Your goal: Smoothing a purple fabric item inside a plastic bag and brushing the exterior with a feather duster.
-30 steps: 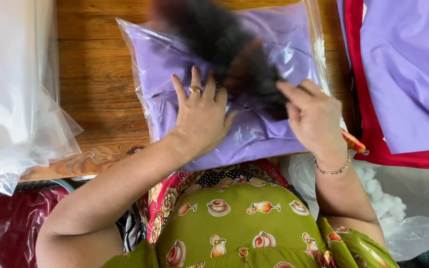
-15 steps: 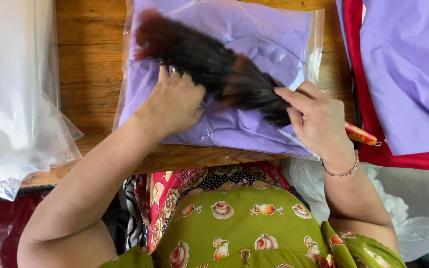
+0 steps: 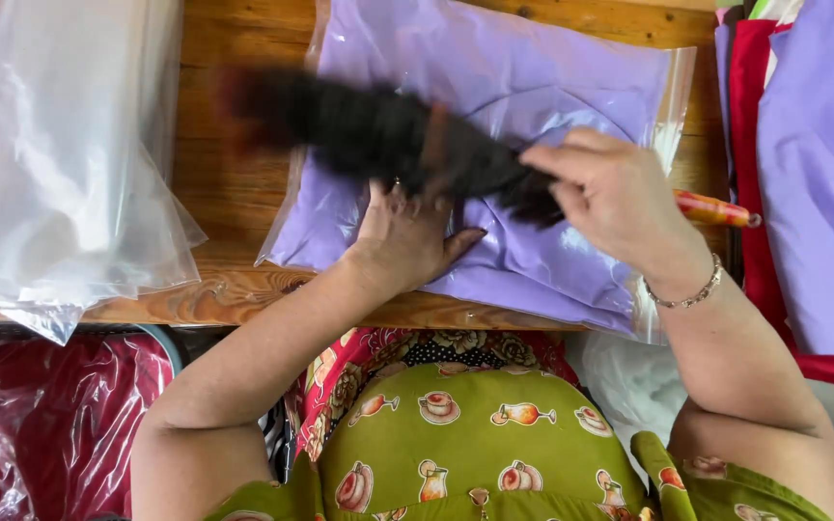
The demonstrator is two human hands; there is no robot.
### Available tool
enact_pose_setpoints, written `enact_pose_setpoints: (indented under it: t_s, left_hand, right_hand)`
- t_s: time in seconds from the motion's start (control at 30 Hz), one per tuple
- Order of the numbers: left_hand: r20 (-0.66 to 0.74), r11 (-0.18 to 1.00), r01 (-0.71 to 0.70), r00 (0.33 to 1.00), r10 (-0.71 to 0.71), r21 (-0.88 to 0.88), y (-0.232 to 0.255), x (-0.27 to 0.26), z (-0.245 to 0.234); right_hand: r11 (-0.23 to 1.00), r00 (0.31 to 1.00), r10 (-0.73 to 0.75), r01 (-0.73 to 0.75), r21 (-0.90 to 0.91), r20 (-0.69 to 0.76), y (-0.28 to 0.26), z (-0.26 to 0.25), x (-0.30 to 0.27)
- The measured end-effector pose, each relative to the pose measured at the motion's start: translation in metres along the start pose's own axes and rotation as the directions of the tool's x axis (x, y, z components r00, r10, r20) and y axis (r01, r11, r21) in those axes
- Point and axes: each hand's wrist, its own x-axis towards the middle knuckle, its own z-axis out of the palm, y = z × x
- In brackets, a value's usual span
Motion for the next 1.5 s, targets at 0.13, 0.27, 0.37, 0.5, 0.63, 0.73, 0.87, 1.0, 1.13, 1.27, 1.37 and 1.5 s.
enact_pose_setpoints:
  t_s: [0.13, 0.27, 0.37, 0.5, 0.63, 0.73, 0.87, 1.0, 1.13, 1.27, 1.37, 1.5]
  left_hand:
    - [0.051, 0.992, -0.048, 0.997, 0.054, -0.115, -0.011, 0.006, 0.001]
    - [0.179, 0.997, -0.079, 0.981, 0.077, 0.004, -0.011, 0.006, -0.016]
    - [0.092, 0.996, -0.066, 0.993, 0.071, -0.052, -0.011, 0.003, -0.022]
    - [0.095, 0.987, -0.027, 0.995, 0.042, -0.157, -0.011, 0.002, -0.018]
    - [0.170, 0.997, -0.059, 0.983, 0.067, -0.048, -0.009, 0.006, -0.021]
    - [0.153, 0.997, -0.058, 0.986, 0.066, -0.052, -0.011, 0.006, -0.007]
    - [0.186, 0.990, -0.029, 0.981, 0.054, -0.135, -0.011, 0.005, -0.006]
    - [0.070, 1.000, -0.028, 0.997, 0.027, 0.003, -0.006, 0.005, -0.006]
    - [0.169, 0.998, 0.008, 0.986, 0.002, -0.060, -0.005, 0.004, -0.006]
    - [0.215, 0.965, 0.021, 0.976, 0.037, -0.261, 0.002, 0.004, -0.004]
    - [0.164, 0.997, 0.040, 0.986, -0.028, -0.069, 0.004, -0.001, -0.025]
    - [0.291, 0.935, 0.127, 0.956, -0.028, -0.330, 0.004, 0.003, -0.038]
  right_hand:
    - [1.000, 0.987, -0.009, 0.005, 0.024, 0.157, 0.017, 0.026, 0.013]
    - [0.972, 0.997, 0.068, -0.055, -0.228, 0.046, 0.048, 0.038, 0.025]
    - [0.996, 0.986, 0.020, -0.034, 0.080, 0.166, 0.009, 0.016, 0.031]
    - [0.976, 0.956, 0.008, -0.072, 0.205, 0.295, 0.015, 0.025, 0.036]
    - [0.991, 0.992, 0.094, -0.085, -0.108, 0.084, 0.074, 0.058, 0.034]
    - [0.946, 0.969, 0.040, -0.116, 0.304, 0.243, 0.029, 0.040, 0.032]
    - [0.889, 0.927, -0.013, -0.161, 0.428, 0.375, 0.017, 0.036, 0.034]
    - [0.992, 0.981, 0.125, -0.127, 0.008, 0.149, 0.042, 0.048, 0.037]
    - [0.929, 0.972, 0.039, -0.121, 0.351, 0.232, 0.020, 0.046, 0.025]
    - [0.841, 0.943, -0.038, -0.149, 0.520, 0.331, 0.004, 0.028, 0.021]
    - [0.985, 0.980, 0.078, -0.105, 0.138, 0.185, 0.041, 0.041, 0.002]
    - [0.941, 0.971, 0.239, -0.228, -0.248, 0.014, 0.040, 0.034, -0.021]
